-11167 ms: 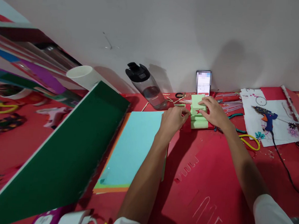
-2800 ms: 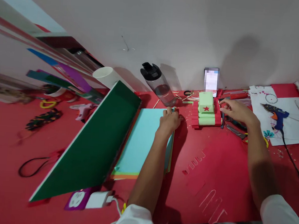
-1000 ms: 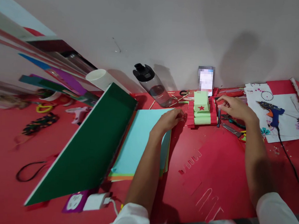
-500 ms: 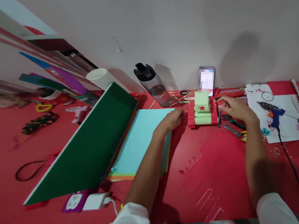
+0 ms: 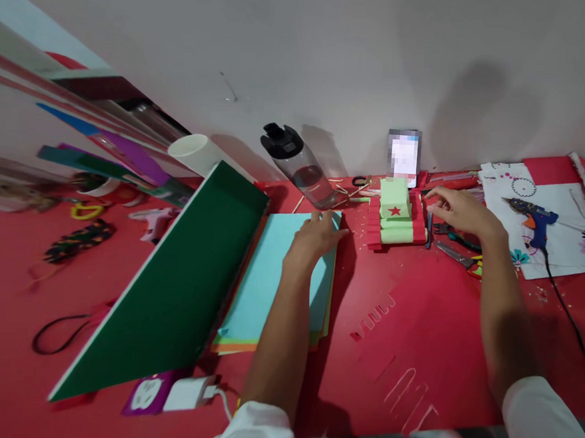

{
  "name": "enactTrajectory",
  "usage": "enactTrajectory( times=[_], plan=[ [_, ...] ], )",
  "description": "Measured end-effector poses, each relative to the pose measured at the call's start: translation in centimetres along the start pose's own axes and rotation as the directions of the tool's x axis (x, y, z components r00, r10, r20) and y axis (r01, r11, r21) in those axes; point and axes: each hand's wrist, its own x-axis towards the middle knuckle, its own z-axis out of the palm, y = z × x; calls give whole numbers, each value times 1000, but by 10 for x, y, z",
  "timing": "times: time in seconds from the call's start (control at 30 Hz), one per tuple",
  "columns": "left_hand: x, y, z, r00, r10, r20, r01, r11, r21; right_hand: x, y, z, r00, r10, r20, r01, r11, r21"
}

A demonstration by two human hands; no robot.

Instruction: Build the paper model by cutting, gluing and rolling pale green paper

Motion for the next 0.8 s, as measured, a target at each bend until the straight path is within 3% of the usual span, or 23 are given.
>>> enactTrajectory(
  times=[0.13, 0.43, 0.67, 0.8],
  plan=[
    [0, 3, 2, 999, -18, 31, 16, 998, 66, 0, 1, 0, 1000, 8, 2, -8, 1000, 0],
    [4, -36, -10, 990, 126, 55, -130, 988, 81, 0, -3, 0, 1000, 14, 9, -13, 1000, -11],
    [3, -11, -1, 1000, 15, 27, -18, 994, 107, -1, -8, -1, 1000, 17, 16, -16, 1000, -11],
    [0, -11, -7, 1000, 13, 28, -17, 993, 115, -2, -14, -5, 998, 6, 57, -7, 1000, 6]
  ],
)
